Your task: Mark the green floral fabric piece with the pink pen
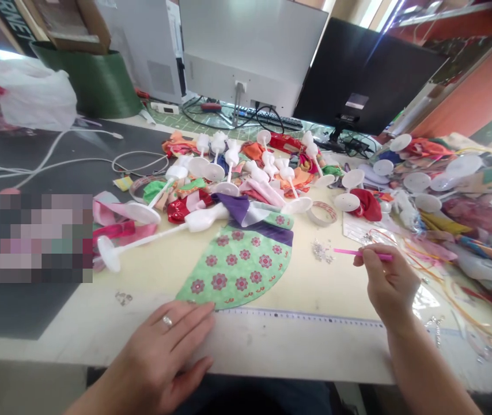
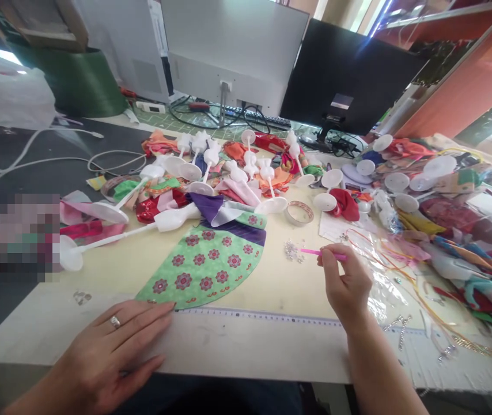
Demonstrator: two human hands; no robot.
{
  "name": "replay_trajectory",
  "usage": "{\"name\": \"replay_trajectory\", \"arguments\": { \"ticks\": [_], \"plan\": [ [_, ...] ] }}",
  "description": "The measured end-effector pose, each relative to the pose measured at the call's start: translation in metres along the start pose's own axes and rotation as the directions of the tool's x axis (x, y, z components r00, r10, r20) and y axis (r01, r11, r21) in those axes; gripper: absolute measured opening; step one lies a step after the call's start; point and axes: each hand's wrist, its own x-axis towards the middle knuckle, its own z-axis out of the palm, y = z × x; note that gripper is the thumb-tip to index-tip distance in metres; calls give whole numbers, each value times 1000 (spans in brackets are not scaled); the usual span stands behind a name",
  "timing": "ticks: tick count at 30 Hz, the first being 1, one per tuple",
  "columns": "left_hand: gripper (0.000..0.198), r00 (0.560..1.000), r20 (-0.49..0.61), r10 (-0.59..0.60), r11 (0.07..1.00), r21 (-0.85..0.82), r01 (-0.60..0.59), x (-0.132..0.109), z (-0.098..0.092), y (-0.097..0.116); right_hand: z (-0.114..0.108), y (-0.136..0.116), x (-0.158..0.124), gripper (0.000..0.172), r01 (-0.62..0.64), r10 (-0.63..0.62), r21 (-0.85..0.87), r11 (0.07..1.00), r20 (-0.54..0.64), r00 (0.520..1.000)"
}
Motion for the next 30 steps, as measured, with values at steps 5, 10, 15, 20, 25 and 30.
{"name": "replay_trajectory", "arguments": {
  "ticks": [5, 10, 15, 20, 25, 30],
  "plan": [
    [33, 994, -60, -96, 993, -81, 91, -8, -5, -3, -13, 10, 10, 14, -10, 22, -200, 980, 62, 998],
    [30, 993, -51, -107, 994, -37, 105, -5, -19, -24, -17, 18, 20, 16, -14, 27, -260, 966, 46, 999],
    [19, 990, -92, -108, 993, 40, 112, 21, -26, -45, -10, 24, 15, 17, -23, 35, -245, 969, 45, 998],
    [13, 967, -201, -159, 987, -10, 160, 33, -16, -47, -9, 27, 10, 14, 6, 8, -285, 958, 47, 999],
    [7, 963, -219, -158, 982, 63, 176, 25, -6, -48, -6, 22, 12, 14, 36, -6, -295, 955, 104, 995],
    [5, 976, -169, -135, 981, 115, 156, 23, -5, -48, -3, 21, 13, 13, 87, -49, -306, 948, 130, 990]
  ]
}}
